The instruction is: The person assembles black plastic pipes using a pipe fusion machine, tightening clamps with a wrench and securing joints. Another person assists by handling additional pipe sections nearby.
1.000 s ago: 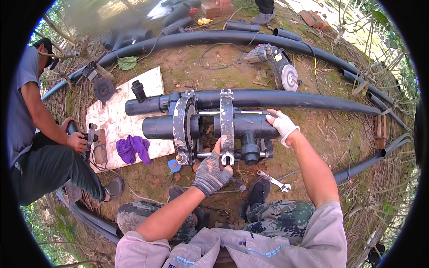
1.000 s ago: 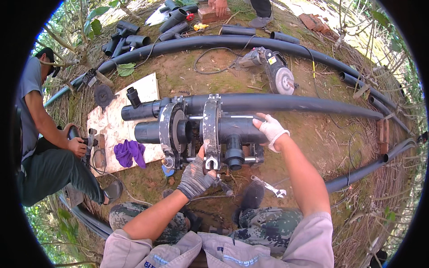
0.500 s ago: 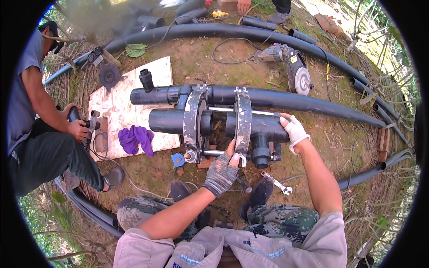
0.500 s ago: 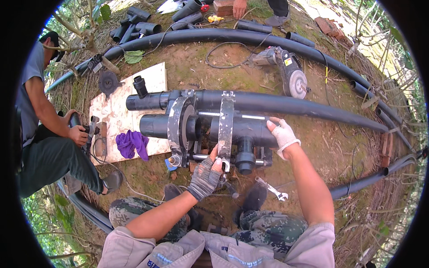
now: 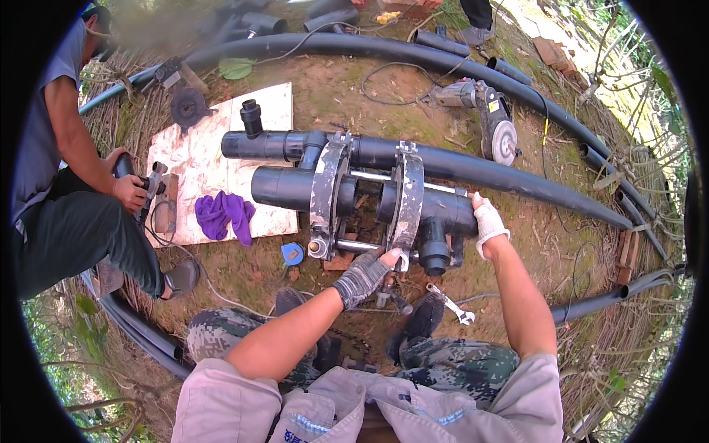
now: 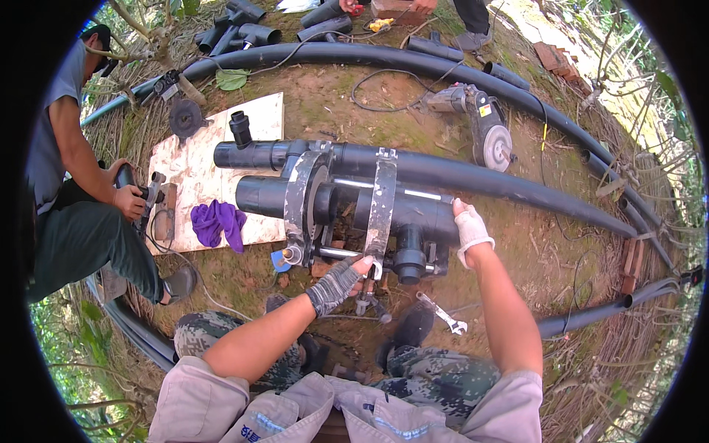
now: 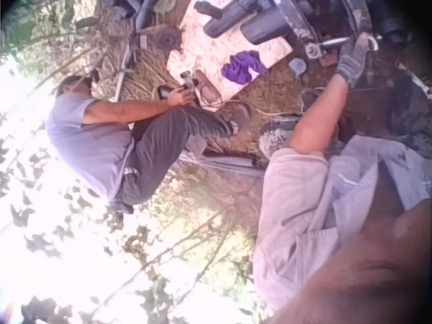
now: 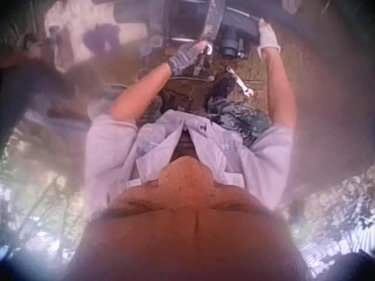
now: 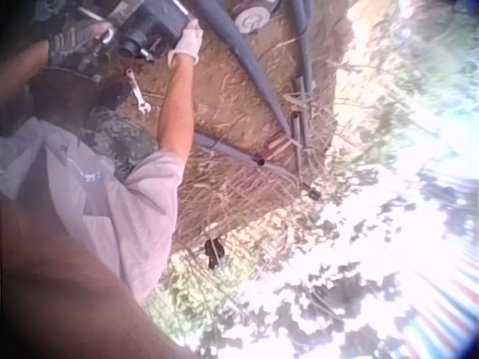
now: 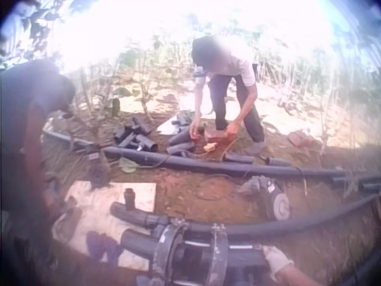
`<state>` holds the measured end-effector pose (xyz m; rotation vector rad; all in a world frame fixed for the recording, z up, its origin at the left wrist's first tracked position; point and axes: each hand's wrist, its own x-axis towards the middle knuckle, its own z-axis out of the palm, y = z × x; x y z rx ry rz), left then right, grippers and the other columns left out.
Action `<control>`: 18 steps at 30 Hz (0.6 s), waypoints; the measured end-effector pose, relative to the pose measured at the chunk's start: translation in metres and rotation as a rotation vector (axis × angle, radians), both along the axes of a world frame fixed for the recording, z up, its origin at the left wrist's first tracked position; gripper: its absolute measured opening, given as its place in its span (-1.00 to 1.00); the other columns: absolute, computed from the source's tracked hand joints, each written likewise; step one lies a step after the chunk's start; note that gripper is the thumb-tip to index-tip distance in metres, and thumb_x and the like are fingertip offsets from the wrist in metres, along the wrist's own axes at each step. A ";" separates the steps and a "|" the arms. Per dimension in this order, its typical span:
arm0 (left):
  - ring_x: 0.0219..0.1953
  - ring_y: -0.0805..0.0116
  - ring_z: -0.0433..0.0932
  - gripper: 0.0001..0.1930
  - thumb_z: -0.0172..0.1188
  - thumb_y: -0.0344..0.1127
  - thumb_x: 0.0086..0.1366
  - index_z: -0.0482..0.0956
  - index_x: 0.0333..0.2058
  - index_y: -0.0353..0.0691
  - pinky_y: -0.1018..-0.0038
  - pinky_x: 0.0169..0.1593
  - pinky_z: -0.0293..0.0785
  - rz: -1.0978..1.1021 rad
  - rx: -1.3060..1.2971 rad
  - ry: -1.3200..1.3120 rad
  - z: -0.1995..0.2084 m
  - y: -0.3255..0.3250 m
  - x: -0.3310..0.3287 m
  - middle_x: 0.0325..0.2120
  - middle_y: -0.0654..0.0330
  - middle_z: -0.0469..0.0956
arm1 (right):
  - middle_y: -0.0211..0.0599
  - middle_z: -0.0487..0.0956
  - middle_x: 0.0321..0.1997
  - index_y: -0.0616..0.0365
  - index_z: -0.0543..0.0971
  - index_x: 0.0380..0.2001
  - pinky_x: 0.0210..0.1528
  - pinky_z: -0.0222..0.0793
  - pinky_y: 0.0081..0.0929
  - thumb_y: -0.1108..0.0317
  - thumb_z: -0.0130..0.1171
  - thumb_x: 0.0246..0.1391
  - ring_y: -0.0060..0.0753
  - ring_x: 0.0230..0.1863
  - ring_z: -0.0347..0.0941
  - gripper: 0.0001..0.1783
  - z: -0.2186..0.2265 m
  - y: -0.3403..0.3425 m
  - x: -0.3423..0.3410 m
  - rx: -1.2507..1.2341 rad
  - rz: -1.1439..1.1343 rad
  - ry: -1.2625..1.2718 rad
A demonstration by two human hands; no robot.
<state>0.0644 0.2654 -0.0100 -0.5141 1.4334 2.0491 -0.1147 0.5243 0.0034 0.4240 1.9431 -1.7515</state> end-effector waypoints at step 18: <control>-0.10 0.33 0.59 -0.56 0.18 -0.03 0.40 0.46 0.03 -0.28 0.38 -0.08 0.59 0.025 0.075 -0.127 0.043 -0.012 -0.011 -0.13 0.12 0.59 | -0.23 0.60 -0.53 0.05 0.60 -0.46 -0.45 0.50 -0.17 -0.14 0.27 0.02 -0.15 -0.47 0.58 -0.55 0.156 -0.063 0.137 0.840 1.199 1.115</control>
